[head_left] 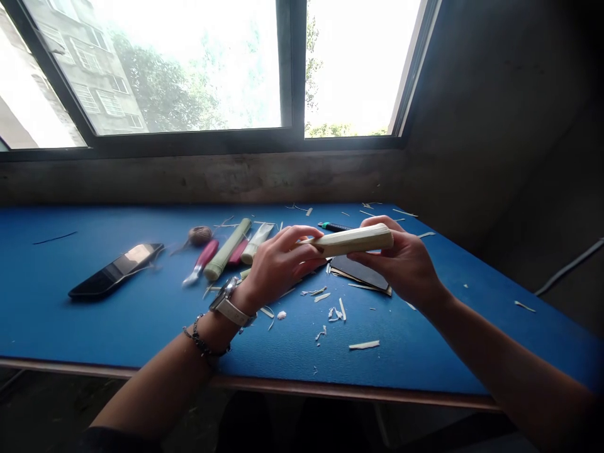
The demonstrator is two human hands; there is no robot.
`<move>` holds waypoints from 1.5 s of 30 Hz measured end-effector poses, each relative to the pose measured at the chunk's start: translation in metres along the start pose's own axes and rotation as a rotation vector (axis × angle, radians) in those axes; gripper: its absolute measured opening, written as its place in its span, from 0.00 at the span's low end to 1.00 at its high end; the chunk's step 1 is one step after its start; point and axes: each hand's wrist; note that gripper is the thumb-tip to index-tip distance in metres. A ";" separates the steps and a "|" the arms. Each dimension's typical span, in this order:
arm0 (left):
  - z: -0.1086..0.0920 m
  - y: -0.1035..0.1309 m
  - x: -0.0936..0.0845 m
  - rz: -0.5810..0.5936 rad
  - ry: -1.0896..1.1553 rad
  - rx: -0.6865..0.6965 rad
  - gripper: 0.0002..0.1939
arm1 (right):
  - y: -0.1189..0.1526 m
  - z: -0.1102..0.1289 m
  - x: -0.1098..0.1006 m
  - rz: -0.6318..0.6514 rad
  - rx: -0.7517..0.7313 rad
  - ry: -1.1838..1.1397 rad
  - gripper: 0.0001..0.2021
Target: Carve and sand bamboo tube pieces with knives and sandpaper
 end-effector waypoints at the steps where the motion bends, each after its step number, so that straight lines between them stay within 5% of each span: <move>1: 0.000 0.000 -0.001 -0.002 0.003 -0.003 0.06 | 0.001 0.001 0.001 -0.016 0.001 0.002 0.16; 12: 0.003 -0.004 -0.010 -0.039 -0.015 0.011 0.08 | 0.004 0.013 -0.009 -0.094 -0.084 0.053 0.08; 19: -0.003 -0.004 -0.016 0.070 -0.056 0.068 0.08 | -0.005 0.003 -0.014 0.343 -0.006 0.019 0.16; 23: -0.006 -0.004 -0.015 0.097 -0.087 0.088 0.08 | -0.005 0.001 -0.012 0.465 0.047 -0.007 0.22; 37: -0.008 -0.007 -0.014 0.049 -0.072 0.064 0.06 | 0.003 0.003 -0.005 -0.059 -0.009 0.026 0.17; 40: -0.006 -0.004 -0.014 0.048 -0.078 0.064 0.05 | 0.001 0.004 -0.007 -0.033 0.008 0.036 0.16; 45: -0.004 -0.003 -0.015 0.090 -0.074 0.088 0.06 | -0.005 0.004 -0.013 0.277 0.031 0.011 0.12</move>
Point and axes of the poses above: each hand's wrist, its own y-axis away from the middle knuckle, its own x-axis out of the palm, z = x × y, and after that the axes turned 5 degrees about x, right-handed
